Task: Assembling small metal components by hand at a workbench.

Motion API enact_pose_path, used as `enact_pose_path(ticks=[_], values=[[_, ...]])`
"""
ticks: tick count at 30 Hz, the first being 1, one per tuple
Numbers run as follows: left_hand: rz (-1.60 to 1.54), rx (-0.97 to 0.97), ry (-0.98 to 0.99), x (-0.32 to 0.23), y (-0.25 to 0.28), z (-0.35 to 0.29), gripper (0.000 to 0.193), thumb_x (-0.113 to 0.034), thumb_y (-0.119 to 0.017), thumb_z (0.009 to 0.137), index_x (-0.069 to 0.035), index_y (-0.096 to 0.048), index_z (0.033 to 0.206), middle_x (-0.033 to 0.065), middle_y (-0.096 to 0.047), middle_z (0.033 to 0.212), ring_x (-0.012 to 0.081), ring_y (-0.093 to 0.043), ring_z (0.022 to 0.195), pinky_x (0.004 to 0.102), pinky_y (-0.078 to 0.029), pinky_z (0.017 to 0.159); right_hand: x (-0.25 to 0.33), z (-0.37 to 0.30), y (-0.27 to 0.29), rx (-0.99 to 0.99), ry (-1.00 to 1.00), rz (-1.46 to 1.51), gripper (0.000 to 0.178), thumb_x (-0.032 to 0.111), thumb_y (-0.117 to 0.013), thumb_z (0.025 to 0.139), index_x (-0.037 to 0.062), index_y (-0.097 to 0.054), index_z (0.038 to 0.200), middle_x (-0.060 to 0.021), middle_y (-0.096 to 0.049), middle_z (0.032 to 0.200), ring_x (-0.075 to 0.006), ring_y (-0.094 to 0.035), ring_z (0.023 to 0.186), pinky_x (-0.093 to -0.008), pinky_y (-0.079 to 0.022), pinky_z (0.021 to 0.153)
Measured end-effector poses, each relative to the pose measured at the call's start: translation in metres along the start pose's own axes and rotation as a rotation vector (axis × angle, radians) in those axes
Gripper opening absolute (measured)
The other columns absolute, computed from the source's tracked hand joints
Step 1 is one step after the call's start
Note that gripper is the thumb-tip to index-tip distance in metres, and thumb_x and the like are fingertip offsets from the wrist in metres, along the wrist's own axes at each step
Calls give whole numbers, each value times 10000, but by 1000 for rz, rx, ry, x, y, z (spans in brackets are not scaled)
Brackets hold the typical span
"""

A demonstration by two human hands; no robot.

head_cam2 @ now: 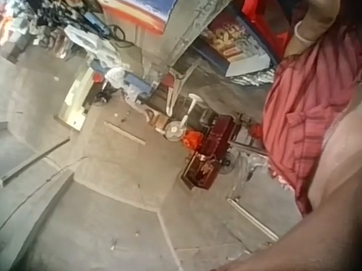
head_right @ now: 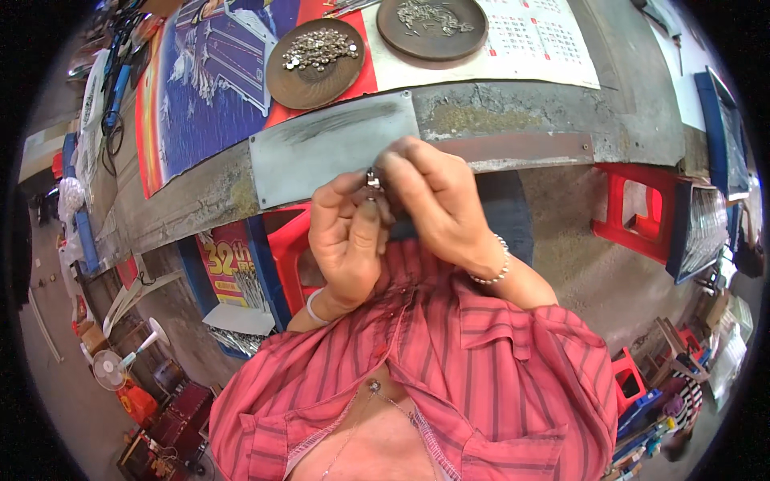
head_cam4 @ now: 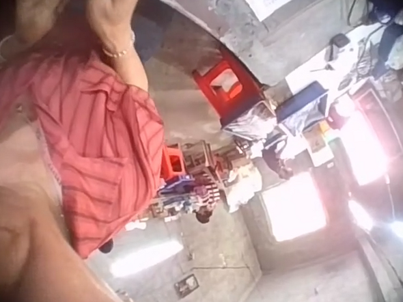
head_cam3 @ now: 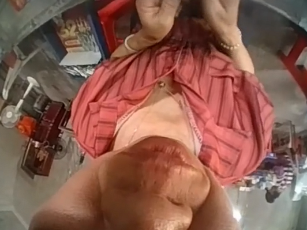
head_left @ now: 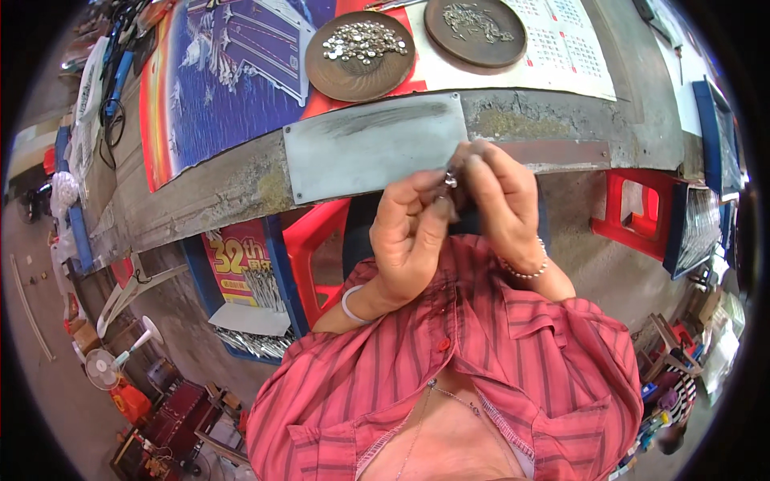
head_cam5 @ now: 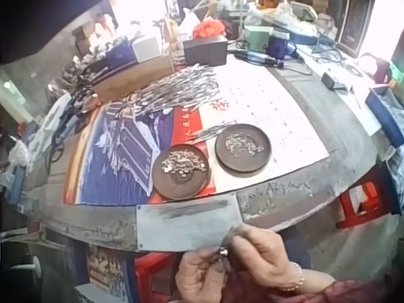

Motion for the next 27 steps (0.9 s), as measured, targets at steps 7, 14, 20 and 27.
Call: enact_pose_path(ticks=[7,14,20,27], values=[[-5,-22,21,-7,11,9,349,-56,-486,959,10,-401,1291,55,-563,1070,35,-445,698,162,-371,595,4,-9,-15,-114,403,-398,142,11,-654,786,-5,-590,911,-106,-589,759,-220,-573,617,-296,-462,566],[88,0,-11,-5,12,0,294,-50,-427,983,30,-456,1264,55,-560,1098,91,-534,938,214,-441,828,6,-17,-27,-140,642,-702,165,87,-630,815,34,-512,918,-77,-576,757,-249,-512,608,-362,-406,632],[44,-60,22,8,13,2,341,-53,-469,965,31,-409,1291,77,-533,1180,84,-529,931,219,-433,830,-13,-17,-26,-179,406,-690,127,86,-593,842,24,-504,907,-108,-553,813,-296,-523,675,-380,-424,655],[-241,74,122,4,-1,5,369,-4,-454,960,-4,-414,1327,9,-553,1096,19,-492,817,158,-420,719,-1,3,1,-114,172,-253,61,38,-560,886,-22,-566,872,-56,-556,723,-99,-501,628,-234,-420,575]])
Point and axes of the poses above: each hand's wrist, its own z-axis towards the middle knuckle, its own y-axis out of the back of the hand, x = y × z, the point moved 7 cm from there along z, towards the middle knuckle
